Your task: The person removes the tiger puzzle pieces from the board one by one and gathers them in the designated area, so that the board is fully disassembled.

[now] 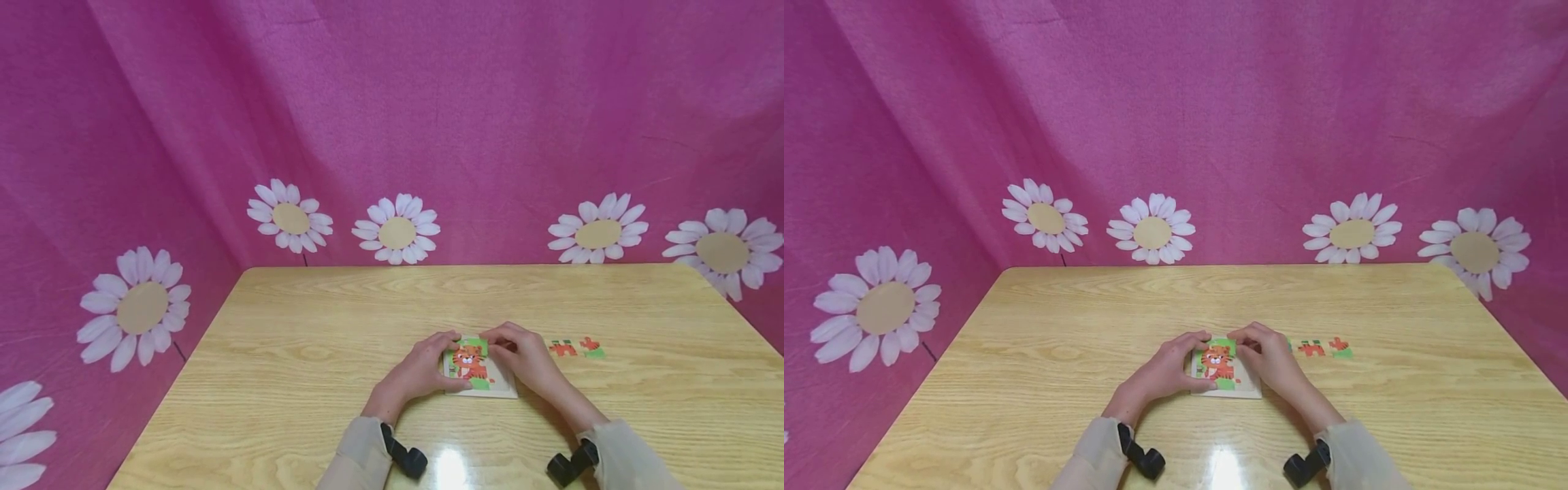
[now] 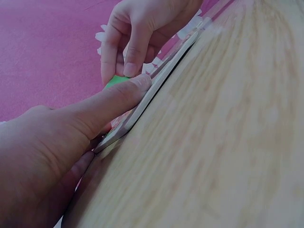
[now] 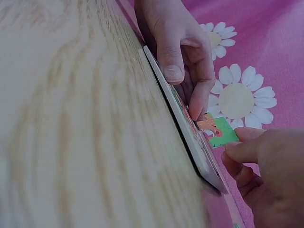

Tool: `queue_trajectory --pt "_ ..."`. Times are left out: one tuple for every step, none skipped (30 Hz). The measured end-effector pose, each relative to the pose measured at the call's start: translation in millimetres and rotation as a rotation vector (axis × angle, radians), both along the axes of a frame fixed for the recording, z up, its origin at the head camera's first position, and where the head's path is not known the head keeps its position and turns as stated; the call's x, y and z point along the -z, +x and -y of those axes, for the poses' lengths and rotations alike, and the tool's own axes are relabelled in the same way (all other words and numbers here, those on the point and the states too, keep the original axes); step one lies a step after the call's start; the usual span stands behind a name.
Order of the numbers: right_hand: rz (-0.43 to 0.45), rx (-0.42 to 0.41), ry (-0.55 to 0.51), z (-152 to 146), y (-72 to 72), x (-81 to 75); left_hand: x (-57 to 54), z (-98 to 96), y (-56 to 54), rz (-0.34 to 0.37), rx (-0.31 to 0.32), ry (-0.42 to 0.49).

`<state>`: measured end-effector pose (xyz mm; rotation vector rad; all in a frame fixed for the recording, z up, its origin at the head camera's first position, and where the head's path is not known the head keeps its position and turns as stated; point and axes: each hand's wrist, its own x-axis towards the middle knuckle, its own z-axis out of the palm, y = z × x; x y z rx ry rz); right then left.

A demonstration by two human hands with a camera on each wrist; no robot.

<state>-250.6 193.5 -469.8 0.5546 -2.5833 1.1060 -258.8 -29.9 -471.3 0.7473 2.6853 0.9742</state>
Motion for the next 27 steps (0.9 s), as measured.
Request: queue_trajectory --pt "0.003 0.001 -0.003 -1 0.7 -0.1 0.2 0.0 0.0 0.001 0.001 -0.001" --pt "0.005 0.002 -0.006 -2 1.4 0.0 0.4 -0.1 0.0 0.001 0.001 -0.003" --pt "0.007 0.005 -0.006 -3 2.0 0.1 0.6 -0.1 -0.1 0.001 0.002 -0.003" --pt "0.012 0.009 -0.007 -4 2.7 0.3 0.8 -0.2 -0.2 -0.001 0.003 -0.005" --pt "0.015 0.012 -0.007 -5 3.3 0.1 1.0 -0.3 -0.4 -0.002 0.004 -0.007" --pt "0.019 0.013 -0.007 -6 3.9 0.2 1.1 -0.3 -0.5 -0.002 0.004 -0.007" --pt "0.022 0.015 -0.006 -8 4.5 0.2 1.1 -0.4 -0.5 -0.002 0.006 -0.007" --pt "0.024 0.014 -0.006 -9 5.2 0.3 1.0 -0.4 -0.5 -0.001 0.006 -0.007" --pt "0.021 0.013 -0.003 -10 5.9 0.5 0.9 -0.4 -0.4 0.000 0.007 -0.006" --pt "0.020 0.012 -0.002 -11 6.6 0.5 0.7 -0.4 -0.3 0.002 0.006 -0.007" --pt "0.013 0.009 -0.001 -12 7.3 0.8 0.5 -0.4 0.0 0.005 0.007 -0.006" --pt "0.007 0.004 -0.002 -14 8.0 1.2 0.2 -0.4 0.2 0.009 0.006 -0.005" --pt "-0.002 0.001 -0.003 -15 8.7 1.6 0.0 -0.5 0.5 0.011 0.006 -0.005" --pt "-0.012 -0.004 -0.004 -16 9.3 2.0 -0.1 -0.5 0.8 0.014 0.005 -0.004" --pt "-0.022 -0.007 -0.006 -17 9.8 2.6 -0.2 -0.5 1.0 0.015 0.005 -0.004" --pt "-0.028 -0.011 -0.010 -18 10.5 3.0 -0.2 -0.6 1.2 0.015 0.005 -0.004" --pt "-0.036 -0.014 -0.013 -19 11.2 3.3 -0.3 -0.6 1.4 0.015 0.006 -0.002" --pt "-0.047 -0.017 -0.013 -20 11.8 3.4 -0.4 -0.6 1.5 0.013 0.006 0.000" --pt "-0.059 -0.019 -0.013 -22 12.5 3.5 -0.4 -0.6 1.5 0.011 0.008 0.002" --pt "-0.068 -0.021 -0.013 -23 13.2 3.4 -0.4 -0.6 1.5 0.006 0.011 0.005" --pt "-0.080 -0.022 -0.011 -24 13.9 3.3 -0.3 -0.5 1.3 0.000 0.014 0.005" --pt "-0.090 -0.023 -0.011 -25 14.7 3.0 -0.3 -0.4 1.1 -0.006 0.017 0.006" --pt "-0.100 -0.023 -0.009 -26 15.4 2.8 -0.3 -0.2 0.9 -0.012 0.020 0.007" --pt "-0.106 -0.024 -0.008 -27 16.3 2.5 -0.2 -0.1 0.7 -0.018 0.023 0.008" --pt "-0.110 -0.024 -0.006 -28 17.1 2.3 -0.2 -0.1 0.4 -0.024 0.026 0.006" --pt "-0.114 -0.023 -0.005 -29 17.9 2.0 0.0 0.0 0.0 -0.029 0.029 0.005" --pt "-0.118 -0.023 -0.004 -30 18.7 1.7 0.1 0.2 -0.2 -0.033 0.031 0.002"
